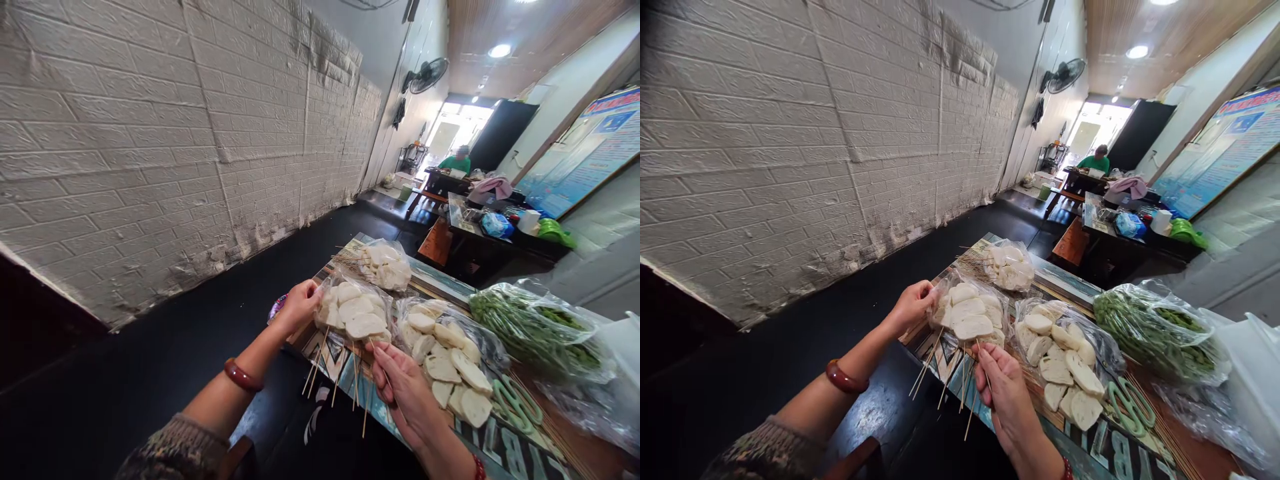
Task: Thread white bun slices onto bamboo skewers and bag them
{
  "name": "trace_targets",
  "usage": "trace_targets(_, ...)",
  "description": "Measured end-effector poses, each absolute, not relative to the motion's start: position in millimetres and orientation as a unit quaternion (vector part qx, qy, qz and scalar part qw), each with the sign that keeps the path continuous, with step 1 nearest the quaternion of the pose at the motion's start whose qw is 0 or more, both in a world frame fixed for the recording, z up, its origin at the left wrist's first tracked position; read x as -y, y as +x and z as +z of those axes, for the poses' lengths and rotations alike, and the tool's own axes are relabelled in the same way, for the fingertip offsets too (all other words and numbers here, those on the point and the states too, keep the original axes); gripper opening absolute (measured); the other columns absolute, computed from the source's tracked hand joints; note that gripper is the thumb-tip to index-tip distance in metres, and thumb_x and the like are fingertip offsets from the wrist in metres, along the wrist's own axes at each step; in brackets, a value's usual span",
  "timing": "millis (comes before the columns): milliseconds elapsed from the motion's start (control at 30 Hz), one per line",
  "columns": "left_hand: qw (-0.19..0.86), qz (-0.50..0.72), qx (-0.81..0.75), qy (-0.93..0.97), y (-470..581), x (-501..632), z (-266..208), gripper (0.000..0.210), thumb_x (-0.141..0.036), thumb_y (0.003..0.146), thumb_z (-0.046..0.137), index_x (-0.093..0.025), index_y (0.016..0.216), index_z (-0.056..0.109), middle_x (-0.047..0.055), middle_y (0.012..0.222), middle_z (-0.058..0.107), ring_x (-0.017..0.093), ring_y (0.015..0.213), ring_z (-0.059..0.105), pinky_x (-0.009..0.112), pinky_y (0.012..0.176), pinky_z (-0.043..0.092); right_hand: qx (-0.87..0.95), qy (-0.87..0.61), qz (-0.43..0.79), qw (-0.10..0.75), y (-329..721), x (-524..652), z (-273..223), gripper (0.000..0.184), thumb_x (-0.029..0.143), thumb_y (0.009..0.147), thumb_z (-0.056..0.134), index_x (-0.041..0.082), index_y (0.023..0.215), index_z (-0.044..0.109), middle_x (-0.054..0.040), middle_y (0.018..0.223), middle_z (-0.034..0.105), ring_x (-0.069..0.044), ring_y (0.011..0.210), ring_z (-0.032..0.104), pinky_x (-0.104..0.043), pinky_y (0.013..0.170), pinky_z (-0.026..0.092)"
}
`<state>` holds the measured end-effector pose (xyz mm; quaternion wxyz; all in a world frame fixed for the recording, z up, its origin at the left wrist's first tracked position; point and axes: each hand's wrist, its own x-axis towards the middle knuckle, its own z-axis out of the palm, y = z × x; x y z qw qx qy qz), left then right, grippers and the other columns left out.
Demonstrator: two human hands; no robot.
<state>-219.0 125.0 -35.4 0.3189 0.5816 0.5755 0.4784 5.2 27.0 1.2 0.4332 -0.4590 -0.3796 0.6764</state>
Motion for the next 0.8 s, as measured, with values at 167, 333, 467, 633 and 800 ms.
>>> trace_targets(167,0.406,0.558,-0.516,0.507,-204,-105,-17,0.028,-0.046,0.082,0.053,-0.021,0.073,0.047,-0.006,0.051,0.051,0.01,0.045,0.045,0.022,0.049,0.036,0.412,-0.455,0.663,0.428,-14,-32,8,0.059,0.065,0.068,0.075,0.013,0.091,0.06,0.0084,0.045,0.049,0.0,0.033,0.027,-0.015,0.035,0.014)
trace_targets(333,0.51,0.628,-0.458,0.367,-201,-99,-7,0.032,-0.044,0.07,0.07,-0.019,0.07,0.05,-0.008,0.045,0.048,0.006,0.039,0.039,0.019,0.043,0.028,0.425,-0.441,0.683,0.397,-24,-20,10,0.057,0.065,0.072,0.073,0.015,0.093,0.057,0.0087,0.044,0.05,-0.001,0.032,0.026,-0.015,0.034,0.014)
trace_targets(467,0.53,0.634,-0.449,0.338,-205,-97,-7,0.035,-0.046,0.067,0.072,-0.018,0.07,0.051,-0.009,0.047,0.046,0.005,0.037,0.037,0.018,0.04,0.026,0.418,-0.451,0.692,0.378,-24,-5,5,0.062,0.07,0.067,0.073,0.015,0.092,0.057,0.0089,0.04,0.049,-0.002,0.03,0.024,-0.016,0.032,0.011)
trace_targets(633,0.587,0.627,-0.409,0.309,-199,-80,5,0.04,-0.045,0.064,0.078,-0.016,0.078,0.054,-0.009,0.051,0.05,0.002,0.036,0.037,0.016,0.039,0.023,0.385,-0.431,0.711,0.4,-27,-9,8,0.059,0.064,0.065,0.078,0.014,0.087,0.058,0.009,0.042,0.048,0.0,0.031,0.024,-0.015,0.033,0.012)
trace_targets(800,0.625,0.617,-0.363,0.311,-190,-64,20,0.044,-0.043,0.066,0.08,-0.015,0.089,0.056,-0.005,0.059,0.059,0.003,0.038,0.044,0.015,0.04,0.03,0.34,-0.389,0.731,0.445,-35,-16,8,0.055,0.055,0.065,0.082,0.013,0.092,0.06,0.0098,0.048,0.048,0.0,0.036,0.026,-0.014,0.035,0.018)
